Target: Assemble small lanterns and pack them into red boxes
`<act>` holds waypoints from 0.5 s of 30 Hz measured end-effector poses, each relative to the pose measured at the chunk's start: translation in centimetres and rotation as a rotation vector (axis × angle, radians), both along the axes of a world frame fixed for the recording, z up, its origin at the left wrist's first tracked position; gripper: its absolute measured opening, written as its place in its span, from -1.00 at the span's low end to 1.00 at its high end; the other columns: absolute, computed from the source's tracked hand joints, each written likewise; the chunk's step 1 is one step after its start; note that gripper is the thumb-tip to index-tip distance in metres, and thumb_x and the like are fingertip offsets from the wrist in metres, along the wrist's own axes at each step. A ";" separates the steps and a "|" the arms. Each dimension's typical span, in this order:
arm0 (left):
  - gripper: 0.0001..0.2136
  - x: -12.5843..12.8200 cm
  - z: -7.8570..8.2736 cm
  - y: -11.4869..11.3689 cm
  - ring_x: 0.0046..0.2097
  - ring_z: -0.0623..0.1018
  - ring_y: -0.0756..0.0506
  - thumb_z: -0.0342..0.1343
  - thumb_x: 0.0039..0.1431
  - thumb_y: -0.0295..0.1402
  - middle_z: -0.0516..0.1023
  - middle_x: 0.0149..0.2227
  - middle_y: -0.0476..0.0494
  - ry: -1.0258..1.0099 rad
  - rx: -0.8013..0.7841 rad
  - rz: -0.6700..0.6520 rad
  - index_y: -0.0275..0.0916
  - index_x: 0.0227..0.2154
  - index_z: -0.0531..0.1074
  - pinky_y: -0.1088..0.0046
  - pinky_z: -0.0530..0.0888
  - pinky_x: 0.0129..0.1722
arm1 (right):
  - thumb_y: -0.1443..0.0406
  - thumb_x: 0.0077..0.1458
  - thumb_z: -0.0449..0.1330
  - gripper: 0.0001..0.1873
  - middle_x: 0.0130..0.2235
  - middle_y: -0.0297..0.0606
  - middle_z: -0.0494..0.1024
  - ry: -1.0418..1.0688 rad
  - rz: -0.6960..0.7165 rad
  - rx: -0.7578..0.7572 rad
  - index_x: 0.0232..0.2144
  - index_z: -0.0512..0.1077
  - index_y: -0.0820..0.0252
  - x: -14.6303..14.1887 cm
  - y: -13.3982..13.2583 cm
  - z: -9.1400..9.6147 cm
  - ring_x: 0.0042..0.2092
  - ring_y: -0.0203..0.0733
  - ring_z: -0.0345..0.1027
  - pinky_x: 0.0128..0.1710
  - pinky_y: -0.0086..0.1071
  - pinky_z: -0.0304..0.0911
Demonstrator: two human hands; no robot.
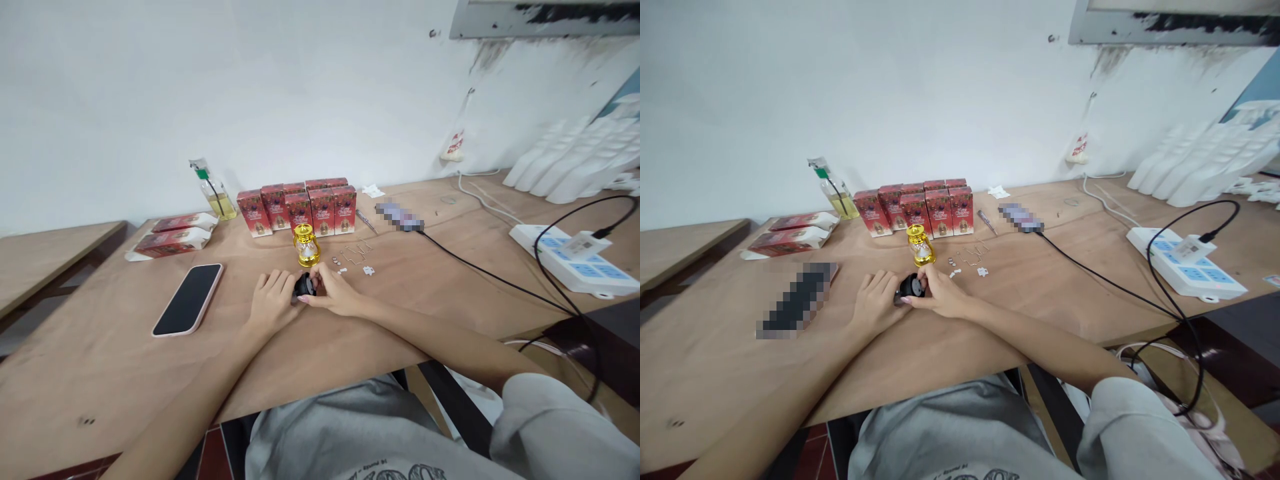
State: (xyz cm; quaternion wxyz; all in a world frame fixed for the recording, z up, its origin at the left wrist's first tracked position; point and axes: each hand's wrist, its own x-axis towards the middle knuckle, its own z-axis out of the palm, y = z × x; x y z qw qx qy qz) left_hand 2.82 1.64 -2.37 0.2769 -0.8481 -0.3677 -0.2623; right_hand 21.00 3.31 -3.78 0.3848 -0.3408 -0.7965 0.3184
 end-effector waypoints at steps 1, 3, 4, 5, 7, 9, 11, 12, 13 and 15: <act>-0.73 0.0 0.0 0.0 -0.32 0.40 -0.17 -0.04 0.19 -0.27 0.49 -0.40 -0.20 0.001 0.002 0.000 -0.34 -0.18 0.40 0.32 0.18 -0.37 | 0.06 -0.05 0.25 -0.55 -0.38 -0.40 0.27 0.001 -0.002 -0.003 -0.30 0.11 0.12 0.0 0.0 0.0 -0.37 -0.29 0.19 -0.33 -0.38 0.17; -0.74 0.0 -0.1 0.0 -0.32 0.40 -0.17 -0.03 0.18 -0.28 0.49 -0.40 -0.19 -0.002 0.012 -0.001 -0.34 -0.17 0.39 0.32 0.18 -0.38 | 0.05 -0.04 0.24 -0.56 -0.39 -0.41 0.27 0.001 -0.002 -0.004 -0.31 0.10 0.12 0.0 0.0 0.1 -0.38 -0.28 0.18 -0.34 -0.38 0.16; -0.74 0.0 -0.1 0.0 -0.32 0.40 -0.17 -0.02 0.18 -0.28 0.49 -0.40 -0.19 -0.003 0.013 -0.003 -0.34 -0.18 0.39 0.32 0.18 -0.37 | 0.05 -0.04 0.23 -0.56 -0.39 -0.41 0.27 -0.001 -0.001 -0.005 -0.31 0.10 0.12 0.0 0.0 0.1 -0.38 -0.28 0.18 -0.34 -0.37 0.16; -0.74 0.0 -0.1 0.0 -0.32 0.40 -0.17 -0.02 0.18 -0.28 0.49 -0.39 -0.19 -0.003 0.011 -0.003 -0.34 -0.17 0.39 0.32 0.19 -0.37 | 0.05 -0.04 0.23 -0.57 -0.39 -0.41 0.27 -0.003 -0.001 -0.005 -0.31 0.09 0.11 0.0 0.0 0.2 -0.38 -0.28 0.18 -0.34 -0.37 0.16; -0.75 0.0 -0.1 0.0 -0.32 0.40 -0.17 -0.03 0.18 -0.30 0.49 -0.39 -0.20 -0.001 0.003 0.004 -0.33 -0.17 0.39 0.31 0.19 -0.37 | 0.06 -0.04 0.22 -0.58 -0.39 -0.41 0.26 -0.005 0.002 -0.006 -0.32 0.09 0.11 0.0 -0.1 0.2 -0.38 -0.28 0.18 -0.34 -0.37 0.16; -0.75 0.0 -0.1 0.0 -0.32 0.40 -0.17 -0.05 0.18 -0.31 0.49 -0.39 -0.20 0.006 0.002 0.011 -0.33 -0.17 0.40 0.31 0.18 -0.37 | 0.07 -0.04 0.23 -0.57 -0.39 -0.41 0.26 -0.003 0.003 -0.009 -0.32 0.09 0.11 0.0 -0.1 0.3 -0.37 -0.28 0.18 -0.33 -0.37 0.16; -0.75 0.0 -0.1 0.0 -0.32 0.40 -0.18 -0.06 0.19 -0.31 0.49 -0.40 -0.21 0.008 0.007 0.007 -0.34 -0.18 0.40 0.31 0.18 -0.38 | 0.07 -0.05 0.24 -0.57 -0.39 -0.41 0.26 0.002 0.004 -0.010 -0.33 0.08 0.11 0.0 -0.1 0.3 -0.37 -0.28 0.18 -0.33 -0.37 0.16; -0.74 0.0 0.0 0.0 -0.33 0.40 -0.17 -0.06 0.19 -0.30 0.48 -0.40 -0.21 0.008 0.010 0.004 -0.34 -0.18 0.40 0.32 0.18 -0.38 | 0.07 -0.05 0.24 -0.56 -0.39 -0.41 0.25 0.005 0.004 -0.011 -0.33 0.08 0.11 0.0 -0.1 0.3 -0.37 -0.28 0.18 -0.33 -0.37 0.16; -0.74 0.0 0.0 0.0 -0.33 0.39 -0.17 -0.05 0.19 -0.30 0.48 -0.40 -0.21 0.007 0.013 0.000 -0.34 -0.18 0.40 0.32 0.18 -0.38 | 0.07 -0.05 0.24 -0.56 -0.39 -0.42 0.25 0.009 0.005 -0.012 -0.33 0.08 0.11 0.0 -0.1 0.3 -0.37 -0.28 0.19 -0.33 -0.37 0.16; -0.75 0.0 0.0 0.0 -0.33 0.39 -0.17 -0.04 0.19 -0.29 0.48 -0.41 -0.20 0.001 0.020 -0.004 -0.35 -0.19 0.40 0.32 0.18 -0.38 | 0.07 -0.04 0.23 -0.57 -0.39 -0.42 0.25 0.014 0.008 -0.017 -0.33 0.08 0.11 0.0 -0.1 0.3 -0.37 -0.29 0.19 -0.33 -0.37 0.16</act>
